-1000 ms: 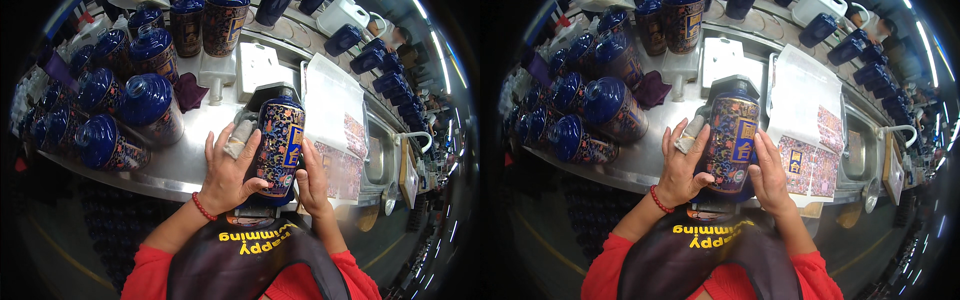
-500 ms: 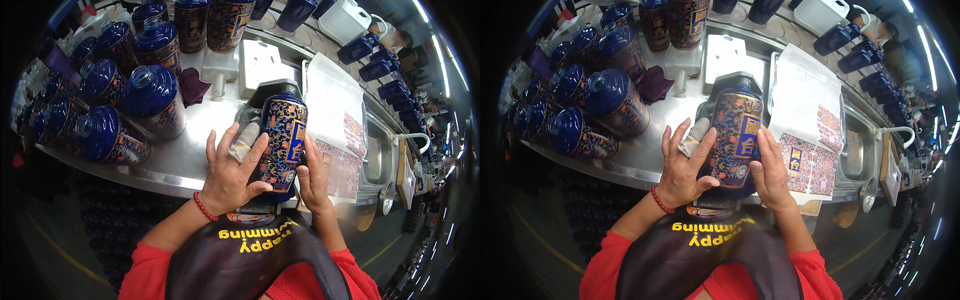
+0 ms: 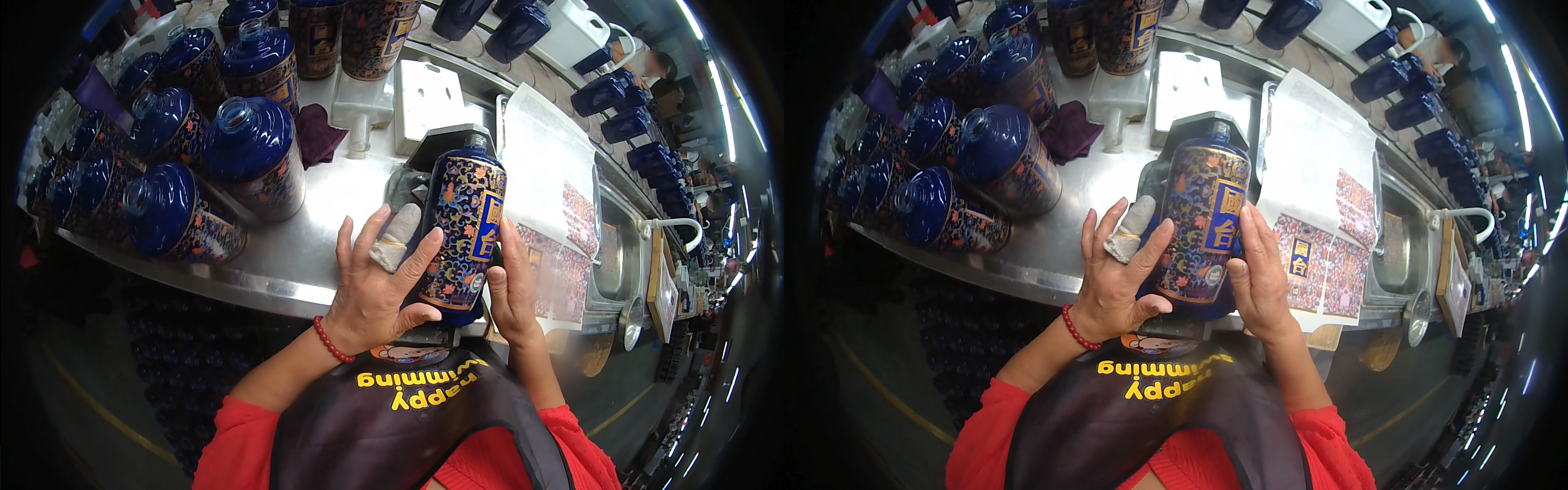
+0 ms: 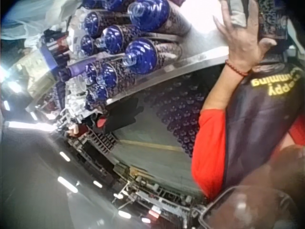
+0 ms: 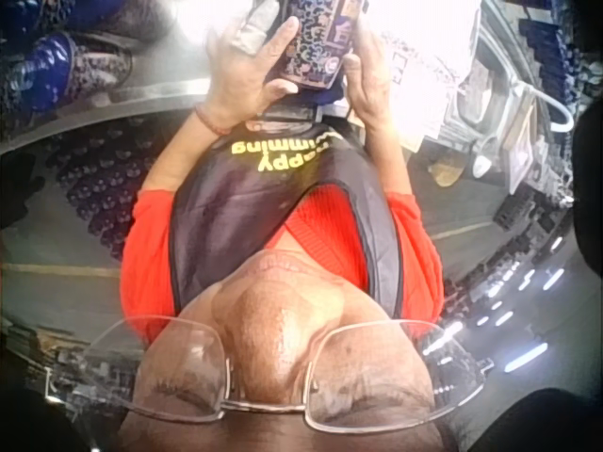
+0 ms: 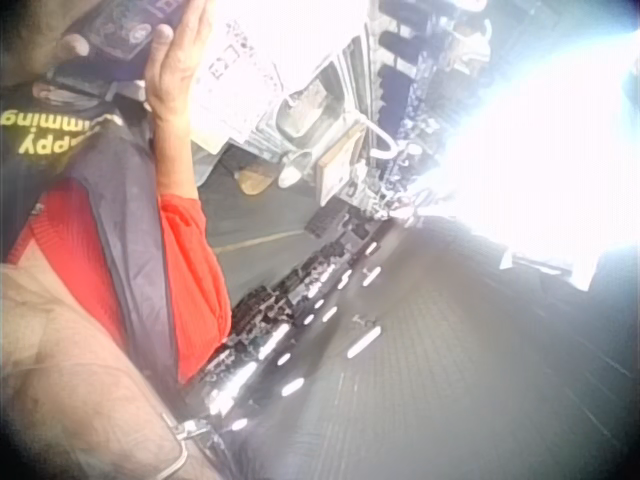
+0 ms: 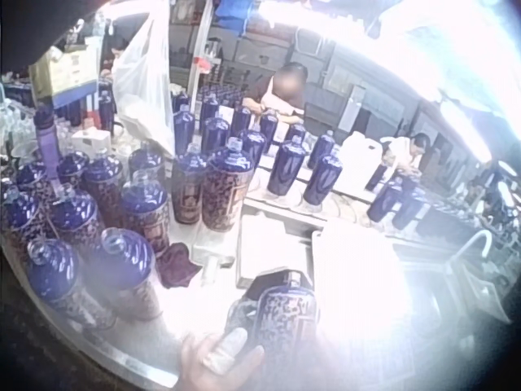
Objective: The person applies decorative stickers to a blue bottle, using a green squeegee to smooth the surface and remove air bubbles. They rotate the bottle to access different sides and repeat the process with multiple stickers.
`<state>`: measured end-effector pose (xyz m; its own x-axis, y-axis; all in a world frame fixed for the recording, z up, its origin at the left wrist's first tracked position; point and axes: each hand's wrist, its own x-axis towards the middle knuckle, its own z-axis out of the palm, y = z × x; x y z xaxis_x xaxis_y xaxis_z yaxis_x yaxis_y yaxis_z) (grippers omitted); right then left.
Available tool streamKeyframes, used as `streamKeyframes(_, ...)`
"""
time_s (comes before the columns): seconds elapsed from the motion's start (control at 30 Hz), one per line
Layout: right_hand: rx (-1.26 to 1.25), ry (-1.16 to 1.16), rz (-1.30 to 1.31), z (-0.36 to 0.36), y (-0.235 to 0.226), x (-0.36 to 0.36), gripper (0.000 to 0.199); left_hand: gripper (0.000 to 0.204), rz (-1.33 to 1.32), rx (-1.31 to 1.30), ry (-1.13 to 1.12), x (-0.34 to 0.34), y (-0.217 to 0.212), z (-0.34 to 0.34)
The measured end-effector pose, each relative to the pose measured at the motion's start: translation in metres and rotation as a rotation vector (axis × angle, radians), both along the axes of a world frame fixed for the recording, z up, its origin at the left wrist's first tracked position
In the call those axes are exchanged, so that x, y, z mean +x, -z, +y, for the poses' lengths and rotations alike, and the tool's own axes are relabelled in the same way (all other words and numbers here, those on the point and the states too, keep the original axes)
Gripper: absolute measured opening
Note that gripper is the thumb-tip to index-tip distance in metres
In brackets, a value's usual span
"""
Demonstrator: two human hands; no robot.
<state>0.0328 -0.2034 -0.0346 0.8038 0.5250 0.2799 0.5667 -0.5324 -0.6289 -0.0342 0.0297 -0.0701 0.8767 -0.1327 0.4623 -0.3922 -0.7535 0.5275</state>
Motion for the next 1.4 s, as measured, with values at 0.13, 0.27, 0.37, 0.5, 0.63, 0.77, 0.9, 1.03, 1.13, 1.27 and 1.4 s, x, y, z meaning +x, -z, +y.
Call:
streamKeyframes(0.13, -0.008, 0.002, 0.0, -0.001, 0.0, -0.001, 0.06, 0.086, 0.082, -0.085, -0.041, -0.002, 0.003, 0.002)
streamKeyframes(0.27, -0.016, 0.001, 0.005, -0.001, 0.002, -0.001, 0.061, 0.086, 0.011, -0.023, -0.016, -0.007, 0.003, 0.002)
streamKeyframes(0.37, 0.003, 0.0, -0.026, -0.001, 0.003, -0.001, 0.056, 0.083, 0.06, -0.034, -0.014, -0.009, 0.004, 0.001)
streamKeyframes(0.5, 0.028, 0.004, -0.026, -0.001, 0.005, -0.001, 0.054, 0.081, 0.047, -0.066, -0.03, -0.013, 0.006, 0.002)
streamKeyframes(0.63, 0.02, 0.008, -0.029, -0.001, 0.006, -0.001, 0.054, 0.081, 0.064, -0.04, 0.0, -0.016, 0.008, 0.001)
streamKeyframes(0.77, 0.034, 0.008, -0.022, -0.001, 0.006, -0.001, 0.055, 0.08, 0.067, -0.043, -0.041, -0.017, 0.01, 0.002)
streamKeyframes(0.9, 0.025, 0.007, -0.052, 0.0, 0.006, 0.0, 0.055, 0.078, 0.024, 0.017, 0.011, -0.022, 0.011, 0.004)
streamKeyframes(1.03, 0.024, 0.015, -0.047, 0.0, 0.007, 0.0, 0.054, 0.077, 0.066, 0.002, -0.011, -0.026, 0.013, 0.005)
streamKeyframes(1.13, 0.059, 0.017, 0.006, 0.0, 0.008, -0.001, 0.054, 0.076, 0.034, 0.001, -0.042, -0.028, 0.014, 0.005)
streamKeyframes(1.27, 0.025, 0.028, -0.048, 0.0, 0.009, -0.001, 0.055, 0.073, 0.008, 0.054, 0.013, -0.031, 0.013, 0.005)
streamKeyframes(1.4, 0.051, 0.033, -0.021, 0.002, 0.008, -0.001, 0.054, 0.069, 0.027, 0.047, -0.026, -0.036, 0.012, 0.007)
